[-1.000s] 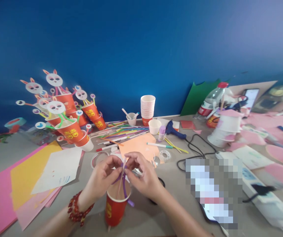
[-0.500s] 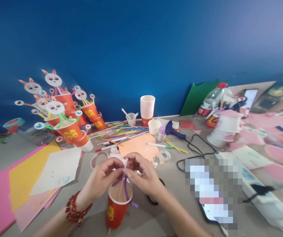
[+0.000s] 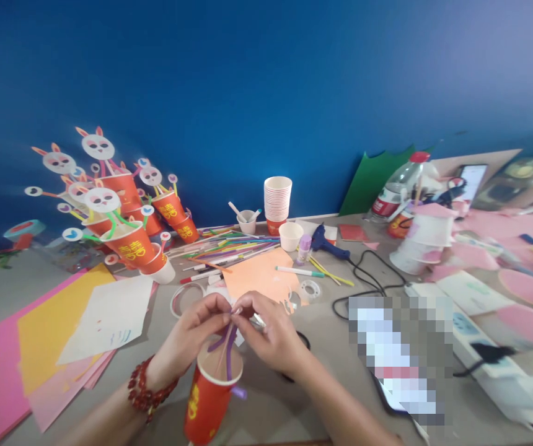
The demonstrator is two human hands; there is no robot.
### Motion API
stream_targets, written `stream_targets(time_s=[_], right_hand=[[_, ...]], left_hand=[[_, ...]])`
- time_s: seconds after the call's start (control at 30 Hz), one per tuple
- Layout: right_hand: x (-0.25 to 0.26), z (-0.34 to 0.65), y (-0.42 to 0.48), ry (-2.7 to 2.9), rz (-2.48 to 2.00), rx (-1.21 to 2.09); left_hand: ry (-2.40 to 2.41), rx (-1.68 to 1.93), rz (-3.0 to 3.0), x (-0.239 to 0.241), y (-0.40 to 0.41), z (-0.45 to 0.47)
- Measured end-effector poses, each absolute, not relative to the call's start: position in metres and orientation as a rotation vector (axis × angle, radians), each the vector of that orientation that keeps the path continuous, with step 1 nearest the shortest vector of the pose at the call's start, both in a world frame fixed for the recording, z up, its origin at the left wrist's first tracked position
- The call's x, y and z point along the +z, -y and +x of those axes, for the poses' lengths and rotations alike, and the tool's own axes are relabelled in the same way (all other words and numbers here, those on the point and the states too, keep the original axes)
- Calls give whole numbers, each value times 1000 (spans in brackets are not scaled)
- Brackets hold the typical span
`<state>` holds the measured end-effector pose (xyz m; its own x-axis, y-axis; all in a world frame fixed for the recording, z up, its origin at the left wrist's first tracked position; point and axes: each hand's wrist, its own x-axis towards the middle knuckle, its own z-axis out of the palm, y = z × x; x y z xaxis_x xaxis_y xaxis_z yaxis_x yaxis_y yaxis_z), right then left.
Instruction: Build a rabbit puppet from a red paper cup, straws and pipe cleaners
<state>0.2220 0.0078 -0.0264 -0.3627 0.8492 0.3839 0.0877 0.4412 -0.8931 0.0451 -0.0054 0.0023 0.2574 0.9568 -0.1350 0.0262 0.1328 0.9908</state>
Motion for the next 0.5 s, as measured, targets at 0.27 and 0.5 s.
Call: stream_targets(time_s=[0.27, 0.5], right_hand=[[-21, 220, -13, 1460, -788, 1458], [-25, 222, -12, 1526, -880, 1424]], left_hand=[[-1072, 910, 1346, 7, 9, 47], [-1109, 905, 1362, 5, 9, 48]])
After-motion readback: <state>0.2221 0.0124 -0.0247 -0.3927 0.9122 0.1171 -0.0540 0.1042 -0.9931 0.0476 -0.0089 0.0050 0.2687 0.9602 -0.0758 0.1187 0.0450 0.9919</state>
